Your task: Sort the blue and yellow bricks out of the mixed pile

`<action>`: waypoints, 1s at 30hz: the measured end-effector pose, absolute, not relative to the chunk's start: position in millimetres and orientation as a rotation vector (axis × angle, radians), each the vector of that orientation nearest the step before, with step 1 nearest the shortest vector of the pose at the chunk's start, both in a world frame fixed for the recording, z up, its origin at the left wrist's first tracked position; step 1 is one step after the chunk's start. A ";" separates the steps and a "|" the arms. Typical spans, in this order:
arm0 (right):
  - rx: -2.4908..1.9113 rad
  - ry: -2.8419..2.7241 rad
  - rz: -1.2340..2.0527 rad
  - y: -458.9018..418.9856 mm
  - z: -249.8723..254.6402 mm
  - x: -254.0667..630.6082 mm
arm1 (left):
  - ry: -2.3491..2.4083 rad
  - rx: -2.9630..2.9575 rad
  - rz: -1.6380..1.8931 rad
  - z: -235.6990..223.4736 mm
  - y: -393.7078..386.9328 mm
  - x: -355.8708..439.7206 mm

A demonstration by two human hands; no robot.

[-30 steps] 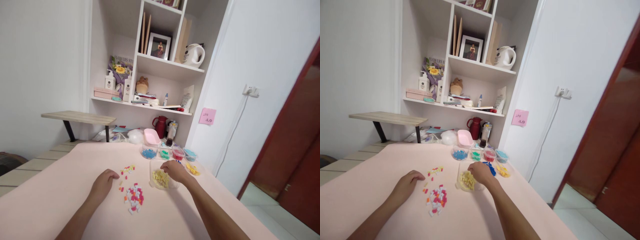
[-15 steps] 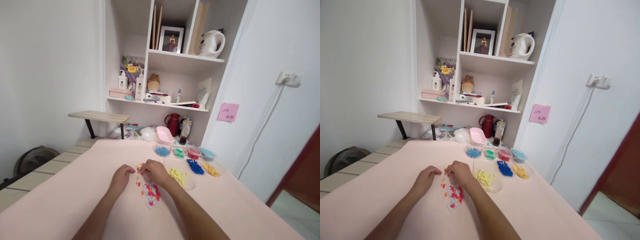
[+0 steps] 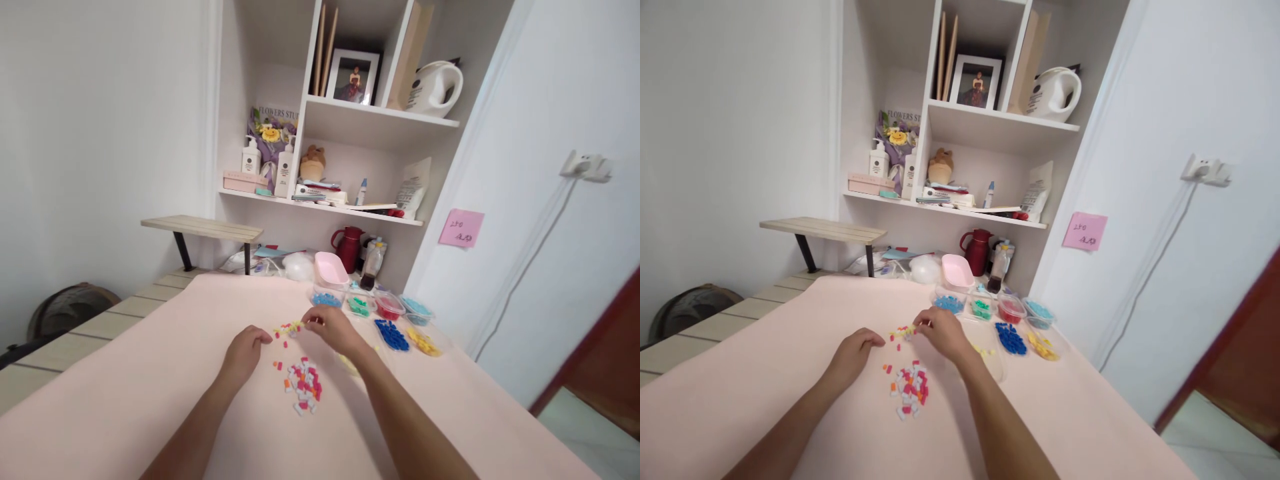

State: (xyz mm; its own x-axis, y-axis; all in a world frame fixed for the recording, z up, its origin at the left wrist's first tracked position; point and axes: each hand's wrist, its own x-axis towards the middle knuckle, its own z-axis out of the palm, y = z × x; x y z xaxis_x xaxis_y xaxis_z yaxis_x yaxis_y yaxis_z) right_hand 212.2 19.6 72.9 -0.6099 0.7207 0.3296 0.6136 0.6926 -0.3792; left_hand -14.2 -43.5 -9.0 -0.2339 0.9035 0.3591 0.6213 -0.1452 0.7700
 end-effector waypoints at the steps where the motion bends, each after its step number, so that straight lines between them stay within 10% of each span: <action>1: -1.059 -2.441 0.312 22.6 78.9 224.8 | 1.823 1.716 1.324 -8.9 -43.6 -14.3; 14: -1.558 -2.458 0.107 20.8 64.9 323.3 | 1.827 1.725 1.299 -5.8 -41.3 -16.0; 30: -1.227 -2.436 0.275 30.8 30.7 184.5 | 2.044 2.193 0.693 -4.7 -54.3 -3.3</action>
State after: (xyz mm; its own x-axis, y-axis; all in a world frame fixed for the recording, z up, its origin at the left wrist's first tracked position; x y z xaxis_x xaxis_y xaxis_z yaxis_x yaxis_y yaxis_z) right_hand 184.5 30.8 30.7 -0.5363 0.8032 0.2594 0.7251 0.5957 -0.3455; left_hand -3.3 -54.3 -4.7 0.0169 0.9605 0.2779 0.9313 -0.1163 0.3452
